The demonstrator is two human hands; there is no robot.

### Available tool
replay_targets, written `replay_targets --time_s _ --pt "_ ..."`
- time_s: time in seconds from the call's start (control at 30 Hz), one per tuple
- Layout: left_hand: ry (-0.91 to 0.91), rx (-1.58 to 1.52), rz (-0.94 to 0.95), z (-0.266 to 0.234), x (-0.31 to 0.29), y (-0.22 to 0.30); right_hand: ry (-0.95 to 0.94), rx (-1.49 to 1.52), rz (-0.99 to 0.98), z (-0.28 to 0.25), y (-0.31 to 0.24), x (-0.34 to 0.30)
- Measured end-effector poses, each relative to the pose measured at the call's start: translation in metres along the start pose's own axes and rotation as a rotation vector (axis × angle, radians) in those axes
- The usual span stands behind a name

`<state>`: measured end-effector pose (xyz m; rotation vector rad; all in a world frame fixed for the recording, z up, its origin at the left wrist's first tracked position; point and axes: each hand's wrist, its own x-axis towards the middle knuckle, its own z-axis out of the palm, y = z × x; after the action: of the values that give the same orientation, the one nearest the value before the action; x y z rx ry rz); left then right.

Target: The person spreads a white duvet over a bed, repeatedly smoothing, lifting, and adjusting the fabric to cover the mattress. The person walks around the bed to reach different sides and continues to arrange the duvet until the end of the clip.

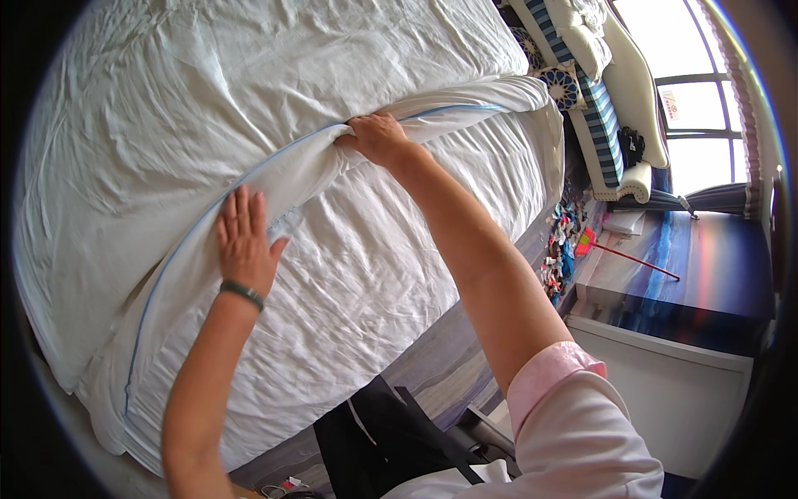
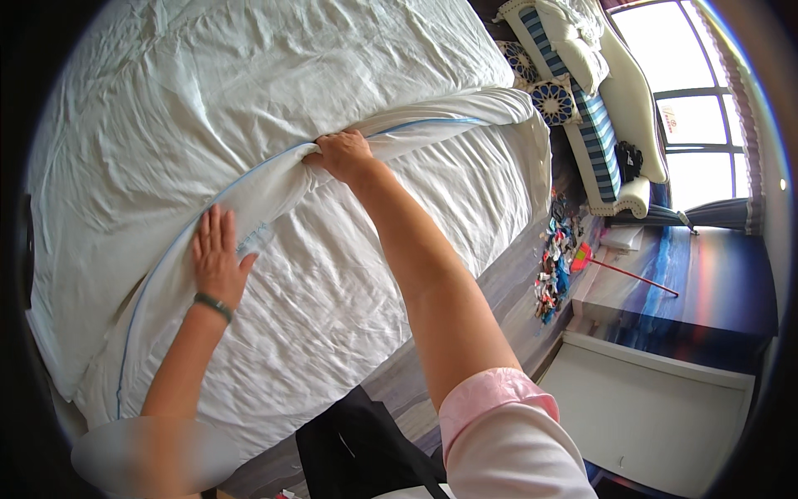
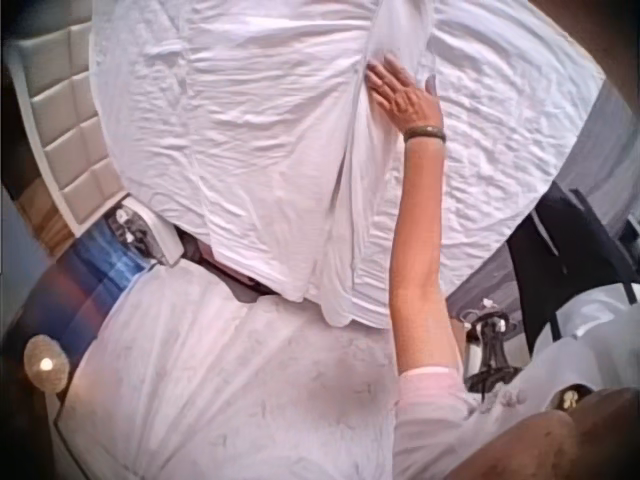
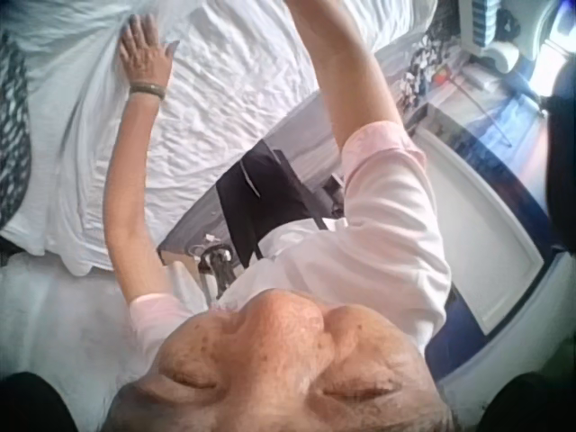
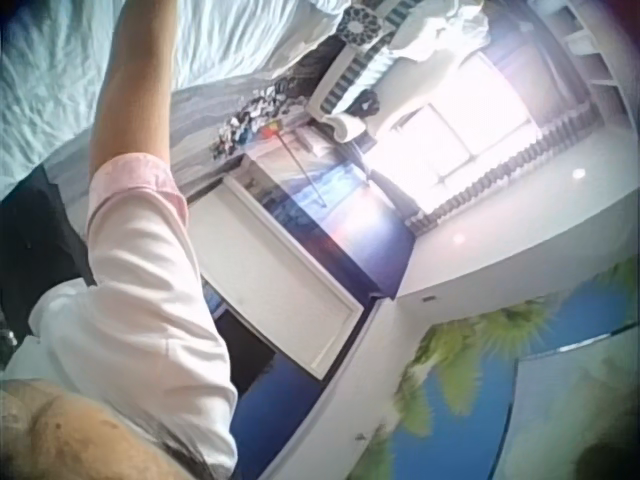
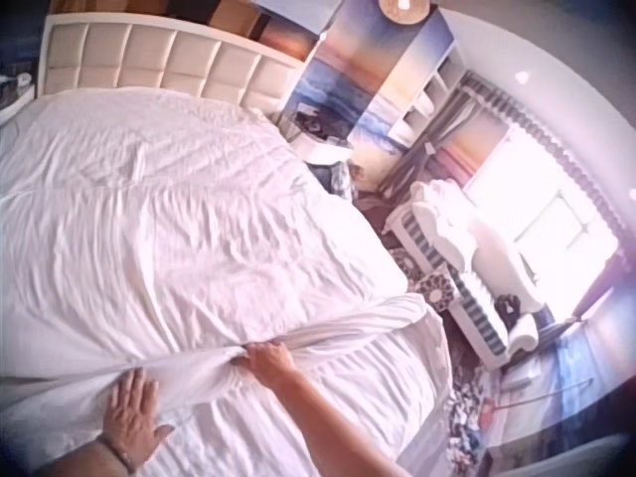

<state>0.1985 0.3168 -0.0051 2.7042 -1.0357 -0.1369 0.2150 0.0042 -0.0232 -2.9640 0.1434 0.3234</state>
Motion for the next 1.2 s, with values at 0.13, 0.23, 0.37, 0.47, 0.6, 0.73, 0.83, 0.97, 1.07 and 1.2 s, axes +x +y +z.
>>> replay_targets --time_s 0.13,0.23,0.37,0.47,0.6,0.73,0.83,0.97,1.07,1.2 --pt "0.09 0.225 -0.094 0.047 0.038 -0.01 -0.022 -0.052 0.047 0.003 -0.001 0.01" --pt "0.107 0.24 -0.028 0.059 0.051 -0.039 -0.047 -0.015 0.101 -0.001 -0.01 0.013" --pt "0.139 0.164 0.018 0.057 0.075 -0.056 0.137 0.042 0.036 0.002 0.002 0.007" --pt "0.079 0.041 -0.029 0.064 0.088 -0.076 0.326 0.132 -0.14 0.002 0.017 -0.005" --pt "-0.221 -0.221 -0.253 0.053 0.114 -0.104 0.539 0.049 -0.143 -0.017 0.076 -0.033" --pt "-0.386 -0.369 -0.371 0.034 0.137 -0.094 0.435 0.002 -0.294 -0.022 0.165 -0.02" --pt "-0.367 -0.409 -0.426 0.03 0.129 -0.099 0.348 0.159 -0.286 -0.024 0.169 0.03" --pt "-0.143 0.03 -0.425 0.033 0.115 -0.078 0.137 0.121 -0.182 -0.027 0.176 0.082" --pt "0.272 0.21 -0.211 0.047 0.116 0.003 0.062 0.166 -0.147 -0.029 0.183 0.094" --pt "0.131 0.092 -0.015 0.057 0.207 0.143 -0.047 0.214 -0.151 -0.035 0.189 0.104"
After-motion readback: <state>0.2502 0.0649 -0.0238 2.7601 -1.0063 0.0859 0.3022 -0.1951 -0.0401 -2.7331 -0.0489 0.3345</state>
